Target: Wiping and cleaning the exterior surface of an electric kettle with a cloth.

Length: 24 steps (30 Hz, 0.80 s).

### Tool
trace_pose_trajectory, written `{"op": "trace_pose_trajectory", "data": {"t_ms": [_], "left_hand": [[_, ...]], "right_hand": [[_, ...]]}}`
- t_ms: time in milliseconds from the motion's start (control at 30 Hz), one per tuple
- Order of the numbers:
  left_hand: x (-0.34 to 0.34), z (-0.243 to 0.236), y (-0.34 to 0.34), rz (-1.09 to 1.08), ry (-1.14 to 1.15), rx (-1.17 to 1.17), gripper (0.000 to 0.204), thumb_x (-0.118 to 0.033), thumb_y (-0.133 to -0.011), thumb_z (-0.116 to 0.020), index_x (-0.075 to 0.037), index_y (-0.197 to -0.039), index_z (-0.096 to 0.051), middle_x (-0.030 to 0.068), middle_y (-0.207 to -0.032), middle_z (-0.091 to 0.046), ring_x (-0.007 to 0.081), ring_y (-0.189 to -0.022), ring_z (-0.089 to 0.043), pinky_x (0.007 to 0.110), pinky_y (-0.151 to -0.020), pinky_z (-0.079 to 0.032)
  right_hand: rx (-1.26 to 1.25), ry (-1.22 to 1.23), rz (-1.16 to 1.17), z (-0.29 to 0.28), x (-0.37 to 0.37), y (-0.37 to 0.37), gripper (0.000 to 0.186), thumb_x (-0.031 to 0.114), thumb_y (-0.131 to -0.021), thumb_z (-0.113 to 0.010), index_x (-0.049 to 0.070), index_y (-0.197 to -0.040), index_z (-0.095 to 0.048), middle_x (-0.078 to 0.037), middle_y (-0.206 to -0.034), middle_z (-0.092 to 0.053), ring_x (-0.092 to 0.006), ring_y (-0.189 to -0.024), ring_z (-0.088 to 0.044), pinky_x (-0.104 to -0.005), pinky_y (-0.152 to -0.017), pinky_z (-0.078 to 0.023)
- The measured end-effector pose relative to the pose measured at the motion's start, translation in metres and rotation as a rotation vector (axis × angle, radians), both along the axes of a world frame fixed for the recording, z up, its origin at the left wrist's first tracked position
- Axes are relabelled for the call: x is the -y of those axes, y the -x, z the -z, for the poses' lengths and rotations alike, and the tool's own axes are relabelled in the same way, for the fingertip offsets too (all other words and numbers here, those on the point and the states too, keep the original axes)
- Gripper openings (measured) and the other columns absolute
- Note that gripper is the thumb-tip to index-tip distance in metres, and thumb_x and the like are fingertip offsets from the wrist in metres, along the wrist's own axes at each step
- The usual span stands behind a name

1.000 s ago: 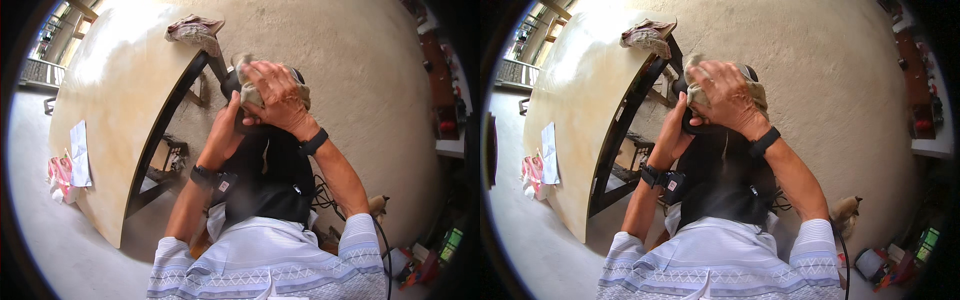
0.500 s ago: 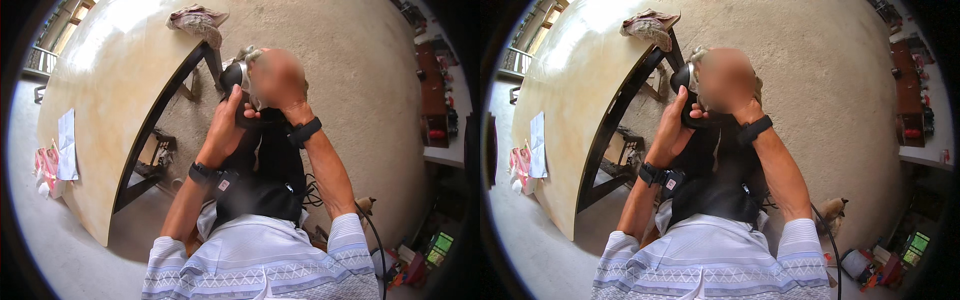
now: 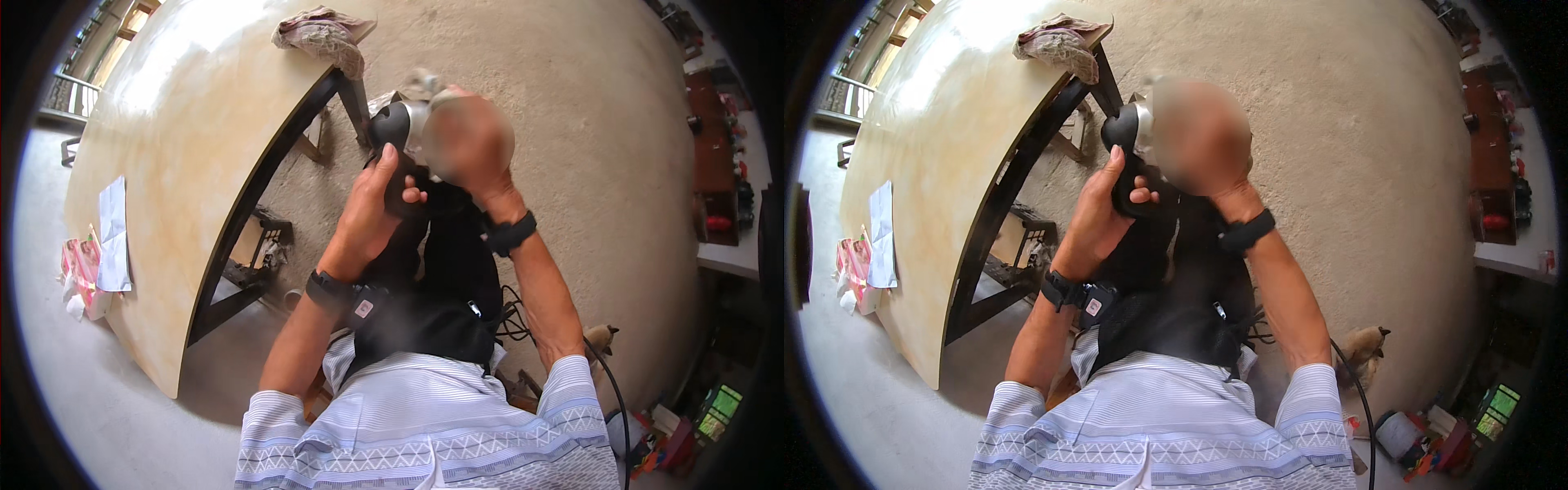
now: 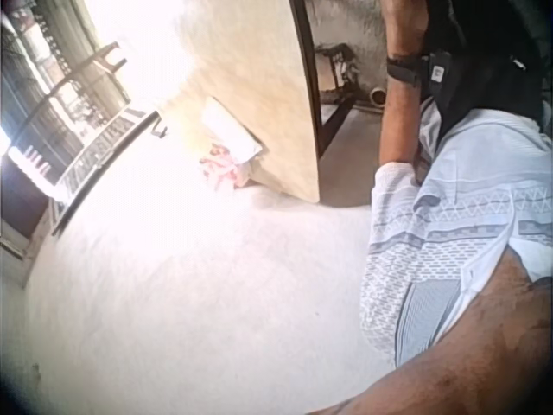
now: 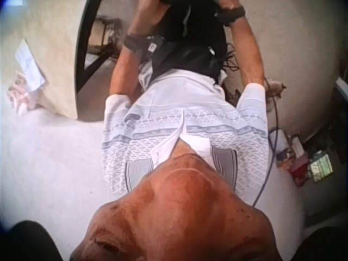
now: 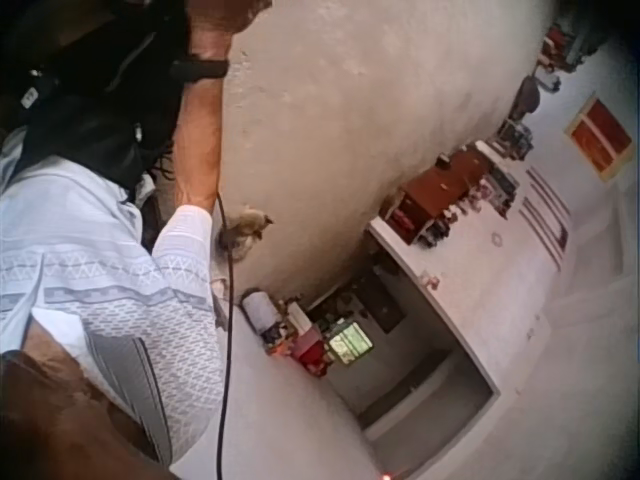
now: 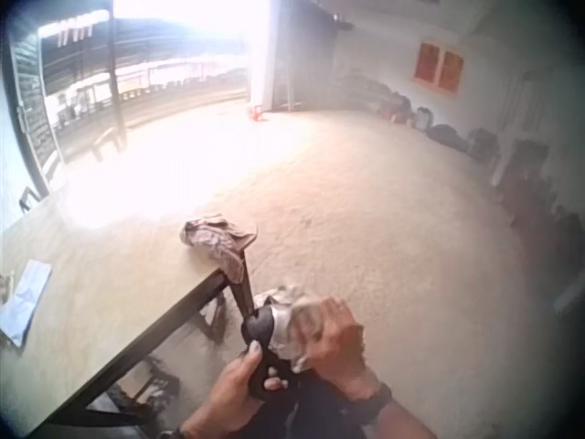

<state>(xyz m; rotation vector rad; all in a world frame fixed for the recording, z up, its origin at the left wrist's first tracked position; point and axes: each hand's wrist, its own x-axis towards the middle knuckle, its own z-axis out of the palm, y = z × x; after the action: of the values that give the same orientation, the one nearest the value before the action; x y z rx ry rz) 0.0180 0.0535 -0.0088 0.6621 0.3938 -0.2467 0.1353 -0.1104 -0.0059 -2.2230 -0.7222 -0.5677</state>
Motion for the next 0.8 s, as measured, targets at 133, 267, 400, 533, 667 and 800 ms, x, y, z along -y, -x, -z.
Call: {"op": "trace_pose_trajectory", "data": {"t_ms": [133, 267, 400, 533, 667, 800], "left_hand": [[0.003, -0.001, 0.0, 0.007, 0.053, 0.061, 0.04, -0.045, -0.114, -0.057, -0.006, -0.12, -0.06, 0.0001, -0.095, -0.057, 0.01, -0.08, -0.055, 0.03, -0.077, -0.052], [0.02, -0.006, 0.002, -0.065, 0.026, 0.133, 0.037, -0.043, -0.115, -0.055, -0.006, -0.118, -0.06, 0.0002, -0.095, -0.057, 0.0097, -0.083, -0.054, 0.03, -0.079, -0.051], [0.019, 0.0, 0.001, -0.109, 0.07, 0.091, 0.035, -0.041, -0.115, -0.056, -0.006, -0.116, -0.058, 0.0015, -0.095, -0.057, 0.0106, -0.082, -0.056, 0.032, -0.083, -0.053], [0.018, -0.003, 0.002, -0.115, 0.072, 0.014, 0.035, -0.039, -0.114, -0.059, -0.005, -0.12, -0.058, 0.0028, -0.096, -0.057, 0.0117, -0.079, -0.059, 0.036, -0.089, -0.056], [0.02, -0.004, 0.006, -0.128, 0.088, 0.012, 0.031, -0.037, -0.113, -0.06, -0.007, -0.118, -0.057, 0.0042, -0.096, -0.058, 0.0136, -0.079, -0.061, 0.039, -0.09, -0.056], [0.022, -0.001, 0.008, -0.115, 0.06, 0.015, 0.031, -0.037, -0.113, -0.06, -0.006, -0.12, -0.058, 0.0042, -0.097, -0.059, 0.0137, -0.079, -0.06, 0.039, -0.092, -0.056]], "right_hand": [[0.278, 0.082, -0.049, -0.001, -0.033, 0.027, 0.05, 0.042, -0.103, -0.068, 0.007, -0.139, -0.063, -0.017, -0.128, -0.067, -0.0378, -0.116, -0.064, -0.0499, -0.101, -0.05], [0.235, 0.211, 0.003, -0.001, -0.033, 0.014, 0.057, 0.045, -0.099, -0.072, 0.008, -0.141, -0.061, -0.013, -0.124, -0.066, -0.033, -0.112, -0.063, -0.048, -0.096, -0.049], [0.225, 0.182, 0.011, -0.003, -0.033, 0.003, 0.053, 0.047, -0.1, -0.07, 0.008, -0.135, -0.065, -0.01, -0.115, -0.068, -0.0317, -0.105, -0.064, -0.0487, -0.09, -0.05], [0.094, 0.154, 0.048, -0.002, -0.017, -0.015, 0.044, 0.04, -0.102, -0.069, 0.006, -0.13, -0.069, -0.015, -0.116, -0.073, -0.0361, -0.108, -0.069, -0.0479, -0.093, -0.055], [-0.164, 0.068, 0.098, -0.002, 0.01, -0.024, 0.042, 0.04, -0.104, -0.066, 0.003, -0.122, -0.071, -0.021, -0.113, -0.076, -0.0402, -0.108, -0.072, -0.0503, -0.094, -0.057], [-0.263, 0.026, 0.245, 0.015, 0.04, -0.035, 0.044, 0.042, -0.106, -0.062, 0.001, -0.118, -0.072, -0.026, -0.108, -0.077, -0.0443, -0.104, -0.074, -0.0526, -0.091, -0.059]]}}
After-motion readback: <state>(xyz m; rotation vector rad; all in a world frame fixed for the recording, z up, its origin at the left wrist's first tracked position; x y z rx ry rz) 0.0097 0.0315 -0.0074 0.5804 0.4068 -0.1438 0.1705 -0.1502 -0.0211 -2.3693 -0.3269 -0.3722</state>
